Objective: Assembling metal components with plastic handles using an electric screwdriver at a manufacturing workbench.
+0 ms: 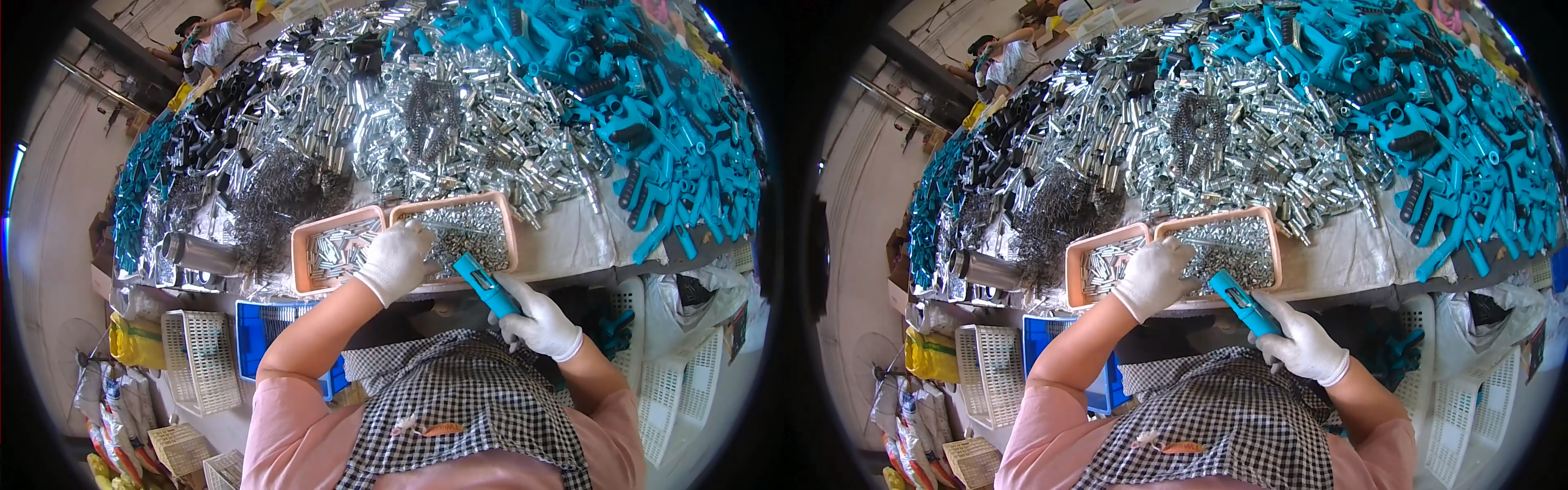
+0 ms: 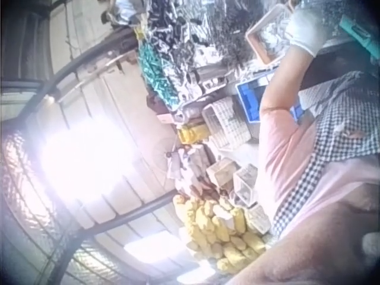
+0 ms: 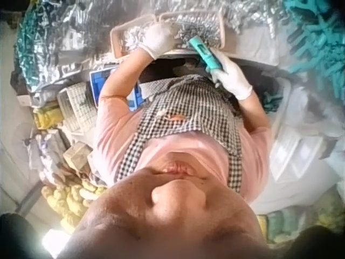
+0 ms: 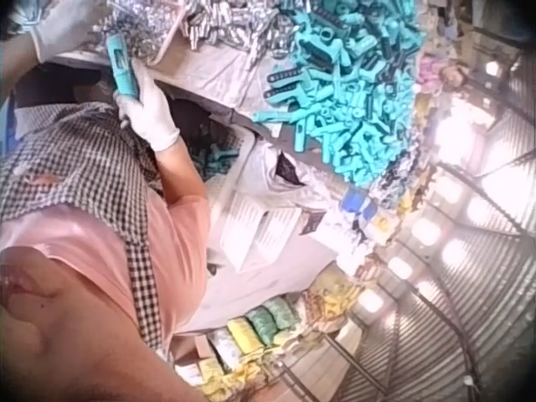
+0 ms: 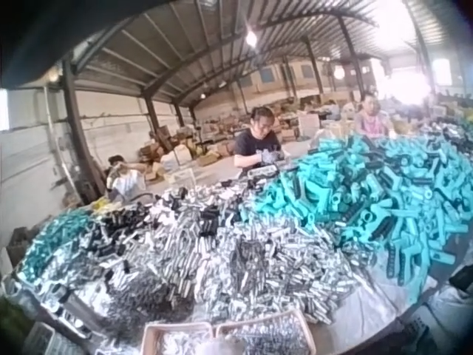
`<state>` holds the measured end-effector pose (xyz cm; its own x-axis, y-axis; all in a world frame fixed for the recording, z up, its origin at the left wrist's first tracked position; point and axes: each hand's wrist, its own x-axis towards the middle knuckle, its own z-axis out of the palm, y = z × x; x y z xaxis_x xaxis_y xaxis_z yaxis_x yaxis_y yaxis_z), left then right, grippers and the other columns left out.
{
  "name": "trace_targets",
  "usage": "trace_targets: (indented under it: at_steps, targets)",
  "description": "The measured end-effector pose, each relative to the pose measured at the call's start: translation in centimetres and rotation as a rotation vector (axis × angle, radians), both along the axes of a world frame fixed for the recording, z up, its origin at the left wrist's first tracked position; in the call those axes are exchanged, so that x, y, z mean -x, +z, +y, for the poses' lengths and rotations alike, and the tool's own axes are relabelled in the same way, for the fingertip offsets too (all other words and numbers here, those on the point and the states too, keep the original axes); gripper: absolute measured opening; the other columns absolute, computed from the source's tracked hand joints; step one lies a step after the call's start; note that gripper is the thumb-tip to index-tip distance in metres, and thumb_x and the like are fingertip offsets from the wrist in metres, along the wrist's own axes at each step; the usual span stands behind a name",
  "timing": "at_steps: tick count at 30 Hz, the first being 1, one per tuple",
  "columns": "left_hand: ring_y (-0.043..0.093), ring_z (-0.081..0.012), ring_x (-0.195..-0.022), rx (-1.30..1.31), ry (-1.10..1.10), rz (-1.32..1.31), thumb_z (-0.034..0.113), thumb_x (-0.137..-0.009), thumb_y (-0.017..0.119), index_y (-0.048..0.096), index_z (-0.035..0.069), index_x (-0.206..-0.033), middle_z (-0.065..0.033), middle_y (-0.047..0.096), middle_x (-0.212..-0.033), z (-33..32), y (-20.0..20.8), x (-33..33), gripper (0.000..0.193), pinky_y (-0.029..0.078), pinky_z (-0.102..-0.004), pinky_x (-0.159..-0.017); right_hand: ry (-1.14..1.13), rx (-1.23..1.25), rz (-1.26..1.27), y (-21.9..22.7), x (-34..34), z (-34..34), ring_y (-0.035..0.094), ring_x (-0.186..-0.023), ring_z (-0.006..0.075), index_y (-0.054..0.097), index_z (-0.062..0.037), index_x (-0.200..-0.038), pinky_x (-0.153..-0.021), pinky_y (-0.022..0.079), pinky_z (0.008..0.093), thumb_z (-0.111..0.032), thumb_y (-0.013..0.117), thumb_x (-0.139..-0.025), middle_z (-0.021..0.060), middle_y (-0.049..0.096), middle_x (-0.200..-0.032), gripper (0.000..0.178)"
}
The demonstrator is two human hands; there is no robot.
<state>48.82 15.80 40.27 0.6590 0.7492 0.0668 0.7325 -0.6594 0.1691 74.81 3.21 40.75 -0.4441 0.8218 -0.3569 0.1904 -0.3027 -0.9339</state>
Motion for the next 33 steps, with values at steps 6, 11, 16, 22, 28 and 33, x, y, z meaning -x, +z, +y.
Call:
trace_targets:
  at_steps: [6, 11, 16, 22, 28, 33]
  targets:
    - [0.066, -0.0354, -0.077, 0.062, 0.029, -0.166, 0.021, -0.086, 0.064, 0.064, 0.005, -0.078, -0.0153, 0.065, -0.080, 0.3, -2.2, -0.2, 0.018, 0.053, -0.0464, -0.070, -0.290, 0.346, 0.484, -1.2, 0.1, 0.2, 0.061, -0.062, 0.0178, 0.022, -0.0041, -0.155, -0.051, 0.053, 0.0310, -0.007, 0.057, -0.089, 0.0180, 0.061, -0.099, 0.074]
    - [0.066, -0.0364, -0.076, 0.014, 0.130, -0.234, 0.014, -0.087, 0.061, 0.062, 0.005, -0.090, -0.0170, 0.064, -0.082, 0.1, -2.3, 0.3, 0.010, 0.052, -0.0471, -0.068, -0.275, 0.395, 0.641, -1.8, 0.6, 0.3, 0.060, -0.063, 0.0183, 0.022, -0.0058, -0.155, -0.051, 0.053, 0.0312, -0.020, 0.061, -0.093, 0.0182, 0.061, -0.099, 0.075]
    - [0.066, -0.0348, -0.085, 0.077, 0.138, -0.174, 0.014, -0.087, 0.059, 0.062, 0.005, -0.091, -0.0160, 0.064, -0.088, 0.3, -3.5, 0.5, 0.010, 0.053, -0.0457, -0.074, -0.269, 0.459, 0.717, -2.1, 1.8, -0.2, 0.062, -0.068, 0.0182, 0.019, -0.0095, -0.157, -0.058, 0.054, 0.0344, -0.018, 0.057, -0.097, 0.0189, 0.062, -0.104, 0.071]
    - [0.067, -0.0319, -0.095, 0.230, 0.086, 0.207, 0.028, -0.077, 0.075, 0.069, 0.006, -0.091, -0.0133, 0.067, -0.095, 0.5, -1.7, -1.3, 0.027, 0.055, -0.0412, -0.079, -0.272, 0.417, 0.681, -1.3, 2.8, -1.3, 0.063, -0.068, 0.0170, 0.024, -0.0092, -0.155, -0.057, 0.054, 0.0325, -0.022, 0.058, -0.098, 0.0160, 0.063, -0.103, 0.067]
    - [0.067, -0.0353, -0.081, 0.065, 0.123, -0.146, 0.024, -0.087, 0.063, 0.065, 0.005, -0.083, -0.0147, 0.067, -0.083, -0.1, -4.0, -0.4, 0.020, 0.054, -0.0469, -0.072, -0.339, 0.415, 0.684, -1.0, 3.6, -2.6, 0.062, -0.065, 0.0173, 0.031, -0.0065, -0.151, -0.055, 0.053, 0.0317, -0.022, 0.058, -0.097, 0.0149, 0.063, -0.100, 0.062]
    - [0.065, -0.0356, -0.074, -0.057, 0.221, -0.353, 0.026, -0.089, 0.062, 0.060, 0.005, -0.088, -0.0154, 0.063, -0.076, -1.5, -4.1, -0.1, 0.022, 0.052, -0.0490, -0.066, -0.378, 0.469, 0.688, -2.3, 3.7, -2.5, 0.058, -0.067, 0.0170, 0.031, -0.0137, -0.151, -0.056, 0.049, 0.0324, -0.020, 0.054, -0.097, 0.0154, 0.062, -0.100, 0.059]
